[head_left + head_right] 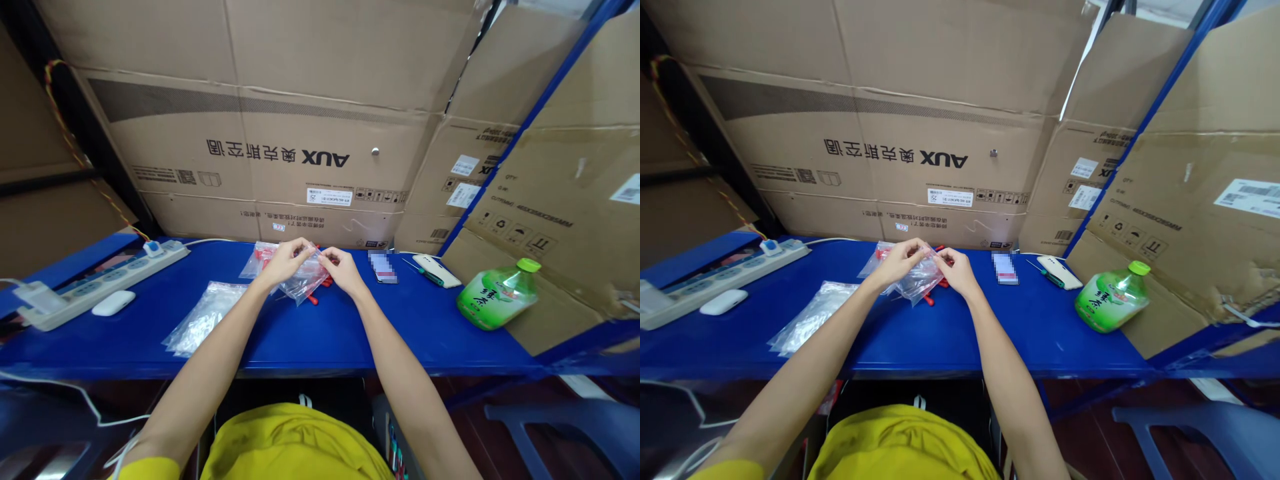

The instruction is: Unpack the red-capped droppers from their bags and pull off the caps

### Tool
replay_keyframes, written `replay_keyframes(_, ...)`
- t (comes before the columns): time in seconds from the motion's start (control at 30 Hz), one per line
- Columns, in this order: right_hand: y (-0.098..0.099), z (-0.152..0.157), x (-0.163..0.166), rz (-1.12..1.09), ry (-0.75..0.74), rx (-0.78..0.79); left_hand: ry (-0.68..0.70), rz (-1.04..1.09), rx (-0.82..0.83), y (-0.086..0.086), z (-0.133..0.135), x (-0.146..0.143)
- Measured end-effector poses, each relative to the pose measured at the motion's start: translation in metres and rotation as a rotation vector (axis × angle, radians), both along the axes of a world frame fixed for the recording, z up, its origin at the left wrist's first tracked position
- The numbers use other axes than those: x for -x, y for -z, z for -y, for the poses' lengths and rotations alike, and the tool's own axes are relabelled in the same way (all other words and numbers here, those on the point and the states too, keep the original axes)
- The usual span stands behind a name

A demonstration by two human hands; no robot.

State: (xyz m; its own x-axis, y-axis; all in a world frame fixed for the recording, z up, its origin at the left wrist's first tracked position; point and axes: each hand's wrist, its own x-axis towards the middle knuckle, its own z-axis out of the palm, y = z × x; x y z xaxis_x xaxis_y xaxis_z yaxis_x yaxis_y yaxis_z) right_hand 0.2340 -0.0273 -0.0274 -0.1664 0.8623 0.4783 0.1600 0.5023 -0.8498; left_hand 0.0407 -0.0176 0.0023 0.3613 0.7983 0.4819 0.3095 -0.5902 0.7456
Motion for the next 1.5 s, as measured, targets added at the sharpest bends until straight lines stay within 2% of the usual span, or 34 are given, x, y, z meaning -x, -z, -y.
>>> replay_keyframes(0.2, -0.0015, 0.0018, -0.0009, 0.004, 0.010, -0.017, 0.086, -0.044, 0.007, -0.0005, 0.0011, 0.0006)
replay_keyframes(0.4, -0.0027, 0.0006, 0.0002, -0.067, 0.000, 0.028, 0.010, -0.006, -0.020, -0.0070, 0.0047, 0.0033)
replay_keyframes(0.7, -0.0039, 0.0031, 0.0009, -0.065, -0.022, 0.022, 0.073, 0.031, 0.080, -0.0076, 0.0069, 0.0021)
replay_keyframes(0.93, -0.0009, -0.0008, -0.0015, -0.114, 0.001, 0.068, -0.034, 0.096, 0.107, -0.0074, 0.0044, 0.0037)
replay_keyframes(1.2, -0.0032, 0.0005, -0.0040, -0.108, 0.019, 0.068, 0.003, 0.114, 0.147, -0.0052, 0.0033, 0.0031)
replay_keyframes(1.5, -0.0038, 0.0025, -0.0039, -0.182, -0.003, 0.078, -0.086, 0.188, 0.214, -0.0064, 0.0045, 0.0061)
